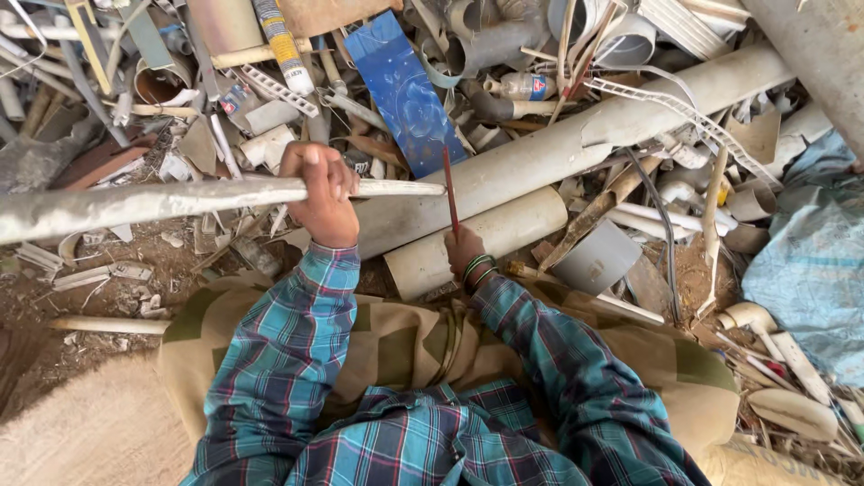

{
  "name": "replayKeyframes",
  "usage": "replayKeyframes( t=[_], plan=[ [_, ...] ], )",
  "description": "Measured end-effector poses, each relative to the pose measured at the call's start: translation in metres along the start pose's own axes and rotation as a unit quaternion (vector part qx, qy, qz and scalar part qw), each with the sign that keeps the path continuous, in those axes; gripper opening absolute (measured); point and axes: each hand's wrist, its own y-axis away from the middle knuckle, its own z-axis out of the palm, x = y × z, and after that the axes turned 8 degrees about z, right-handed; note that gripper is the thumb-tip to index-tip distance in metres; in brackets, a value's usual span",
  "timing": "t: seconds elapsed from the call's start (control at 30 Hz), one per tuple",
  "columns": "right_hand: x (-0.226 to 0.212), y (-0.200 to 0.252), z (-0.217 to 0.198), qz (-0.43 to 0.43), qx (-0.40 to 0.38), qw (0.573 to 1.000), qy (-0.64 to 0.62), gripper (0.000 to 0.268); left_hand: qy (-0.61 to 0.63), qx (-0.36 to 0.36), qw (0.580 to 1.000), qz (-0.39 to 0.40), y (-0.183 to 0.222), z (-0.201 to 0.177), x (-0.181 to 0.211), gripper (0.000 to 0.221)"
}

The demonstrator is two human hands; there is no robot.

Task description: The person uses a hand-held saw to cut through a white plastic pipe while sitting among a large pile of scrap PVC materials.

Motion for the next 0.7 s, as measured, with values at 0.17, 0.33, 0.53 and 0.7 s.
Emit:
replayKeyframes(
  t=[0.17,0.33,0.53,0.7],
  plan=[
    [-0.021,0.049,0.024,-0.234,0.011,0.969,-0.077,0.027,-0.020,0.024,0.999,-0.004,0.007,0.004,0.001,0.027],
    [-0.016,0.020,0.017,0.062,-0.016,0.991,-0.117,0.025,-0.010,0.091,0.996,-0.009,0.000,0.000,0.002,0.026],
    [-0.013,0.030,0.042,-0.256,0.036,0.965,-0.044,0.020,-0.059,0.184,0.981,0.010,-0.005,-0.001,0.000,0.023],
    [-0.021,0.026,0.038,-0.040,0.010,0.998,-0.045,0.023,-0.066,0.213,0.975,0.004,-0.003,0.002,0.004,0.010]
  ],
)
